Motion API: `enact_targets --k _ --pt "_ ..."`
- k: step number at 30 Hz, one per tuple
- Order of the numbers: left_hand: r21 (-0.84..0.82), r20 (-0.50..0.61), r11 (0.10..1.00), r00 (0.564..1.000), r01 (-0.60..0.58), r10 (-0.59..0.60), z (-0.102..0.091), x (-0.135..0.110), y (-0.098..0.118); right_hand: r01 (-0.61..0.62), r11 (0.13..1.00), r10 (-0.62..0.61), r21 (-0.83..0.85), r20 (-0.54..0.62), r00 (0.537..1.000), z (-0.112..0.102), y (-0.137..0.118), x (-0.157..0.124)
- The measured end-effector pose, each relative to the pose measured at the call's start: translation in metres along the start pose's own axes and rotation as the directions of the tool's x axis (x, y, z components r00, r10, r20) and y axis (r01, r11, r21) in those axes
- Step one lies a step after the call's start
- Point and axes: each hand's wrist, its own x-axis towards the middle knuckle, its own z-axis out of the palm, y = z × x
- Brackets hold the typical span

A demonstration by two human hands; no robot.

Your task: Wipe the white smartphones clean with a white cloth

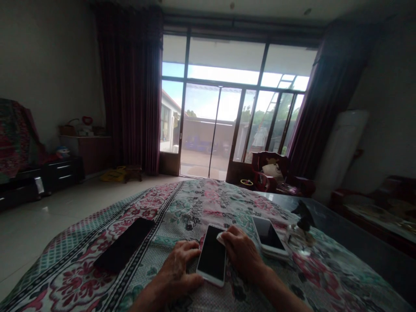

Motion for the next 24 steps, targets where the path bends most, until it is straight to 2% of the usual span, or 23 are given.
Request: enact_targets --k 6,10,12,14,18,21,24 --pt "-0.015 -0.004 1.000 1.000 -0.009 0.009 0.000 0.000 0.004 0.145 0.982 -0.149 0.122 0.024 0.989 0.004 -0.022 -0.011" --pt "-0.029 -0.034 0.999 0.999 -0.018 0.017 0.001 0.000 0.004 0.295 0.931 -0.288 0.214 -0.062 0.955 0.013 -0.038 -0.025" --pt "-0.039 -0.041 0.999 0.999 -0.030 0.029 -0.001 0.000 0.007 0.325 0.915 -0.315 0.239 -0.080 0.946 0.014 -0.041 -0.029" --pt "-0.043 -0.042 0.998 0.999 -0.035 0.033 -0.002 -0.001 0.010 0.297 0.925 -0.296 0.237 -0.041 0.954 0.011 -0.041 -0.027" --pt "-0.033 -0.015 0.999 1.000 -0.024 0.023 -0.006 -0.002 0.013 0.164 0.975 -0.178 0.147 0.089 0.980 0.001 -0.026 -0.012" --pt "-0.033 -0.014 0.999 1.000 -0.028 0.027 -0.005 -0.002 0.011 0.077 0.995 -0.082 0.070 0.081 0.993 -0.004 -0.010 -0.003" --pt "-0.030 -0.012 0.999 1.000 -0.026 0.026 -0.002 -0.001 0.004 0.039 0.999 -0.040 0.029 0.048 0.998 -0.003 0.002 0.001"
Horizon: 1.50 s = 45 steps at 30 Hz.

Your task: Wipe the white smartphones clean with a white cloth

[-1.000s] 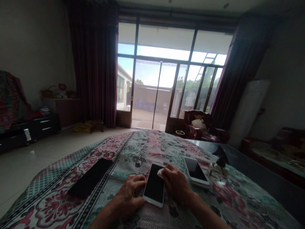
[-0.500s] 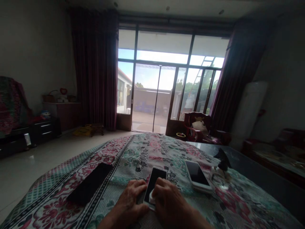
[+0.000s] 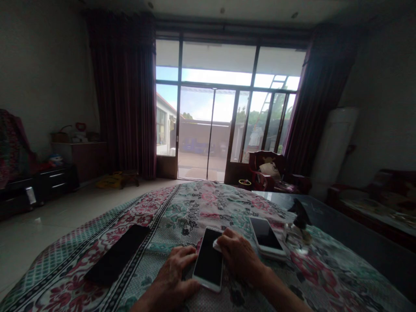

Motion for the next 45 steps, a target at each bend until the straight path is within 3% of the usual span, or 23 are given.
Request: enact_targets --k 6,12,21,25,33,38,45 --pt "-0.007 -0.043 1.000 0.999 0.012 -0.013 0.007 0.001 -0.010 -0.114 0.993 0.114 0.013 -0.080 0.990 0.010 0.010 0.003" --pt "-0.012 -0.017 1.000 1.000 0.010 -0.011 0.002 0.002 -0.003 -0.124 0.989 0.130 0.075 -0.079 0.988 0.010 0.001 -0.004" --pt "-0.021 -0.021 1.000 1.000 0.023 -0.023 0.003 0.002 -0.003 0.126 0.977 -0.127 0.172 -0.004 0.992 0.010 -0.024 -0.039" --pt "-0.022 -0.029 0.999 0.999 0.031 -0.031 0.006 0.003 -0.006 0.166 0.975 -0.174 0.147 0.040 0.984 0.014 -0.030 -0.042" --pt "-0.029 -0.028 1.000 1.000 -0.010 0.009 0.003 0.001 -0.003 -0.002 0.995 -0.002 0.098 0.032 0.999 0.004 -0.021 -0.026" --pt "-0.013 -0.019 1.000 1.000 0.003 -0.004 0.002 0.002 -0.002 -0.090 0.996 0.089 -0.028 -0.034 0.995 0.007 -0.003 -0.002" --pt "0.007 0.005 1.000 1.000 -0.012 0.012 0.001 0.004 0.000 -0.192 0.978 0.185 -0.080 -0.092 0.978 0.017 0.016 0.021"
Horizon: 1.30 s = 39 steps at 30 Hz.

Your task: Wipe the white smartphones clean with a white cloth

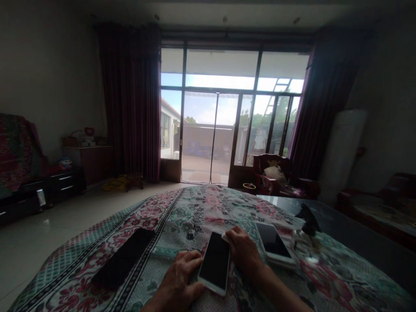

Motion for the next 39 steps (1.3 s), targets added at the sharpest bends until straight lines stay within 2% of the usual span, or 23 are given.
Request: enact_targets --k 5,11,16,21,23,25,28,39 --pt "-0.001 0.003 1.000 1.000 0.008 -0.008 0.002 0.000 -0.003 0.006 0.999 -0.006 -0.036 -0.003 1.000 0.000 -0.003 -0.003" --pt "0.011 0.010 1.000 1.000 0.023 -0.023 0.002 0.000 -0.004 0.075 0.997 -0.076 0.023 0.056 0.996 -0.016 -0.028 -0.019" --pt "0.020 -0.037 1.000 0.999 0.009 -0.008 0.006 0.000 -0.012 0.191 0.970 -0.209 0.148 0.120 0.970 -0.021 -0.052 -0.033" --pt "0.021 -0.067 1.000 0.998 0.023 -0.021 0.012 0.000 -0.022 0.312 0.912 -0.345 0.265 0.086 0.935 -0.019 -0.065 -0.041" --pt "0.021 -0.082 1.000 0.997 0.012 -0.010 0.012 0.000 -0.023 0.268 0.938 -0.298 0.221 0.118 0.947 -0.017 -0.062 -0.038" --pt "0.018 -0.082 1.000 0.997 -0.005 0.007 0.011 0.001 -0.021 0.173 0.976 -0.191 0.132 0.143 0.971 -0.015 -0.054 -0.031" --pt "0.015 -0.052 1.000 0.999 -0.012 0.013 0.008 0.001 -0.015 0.074 0.997 -0.077 0.037 0.116 0.990 -0.010 -0.039 -0.019" --pt "0.037 -0.048 0.999 0.998 0.031 -0.029 0.004 -0.001 -0.007 -0.041 0.998 0.046 -0.056 0.086 0.995 -0.002 -0.014 0.011"
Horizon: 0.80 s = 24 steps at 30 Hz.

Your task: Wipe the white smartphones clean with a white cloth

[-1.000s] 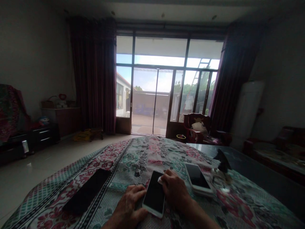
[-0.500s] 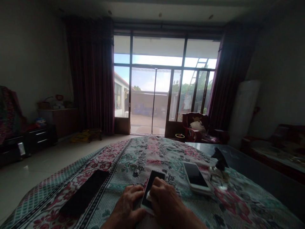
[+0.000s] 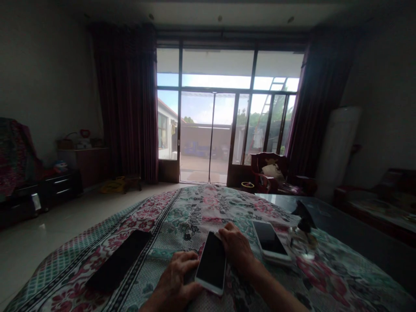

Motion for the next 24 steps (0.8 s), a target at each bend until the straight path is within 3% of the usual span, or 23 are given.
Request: enact_targets --k 6,12,19,24 --pt "0.034 0.056 0.999 0.998 -0.006 0.004 -0.001 0.003 0.004 0.046 0.999 -0.046 0.018 -0.023 0.999 -0.001 0.002 -0.002" --pt "0.046 0.048 0.999 0.999 -0.023 0.021 0.003 0.002 0.000 0.057 0.997 -0.058 0.047 0.016 0.998 -0.009 -0.018 -0.021" --pt "-0.012 0.054 1.000 0.998 -0.028 0.029 0.001 0.000 -0.004 0.222 0.964 -0.232 0.147 0.057 0.971 -0.005 -0.042 -0.042" --pt "-0.023 0.072 1.000 0.997 -0.013 0.014 -0.003 0.001 0.004 0.123 0.989 -0.128 0.081 0.062 0.990 -0.007 -0.031 -0.027"
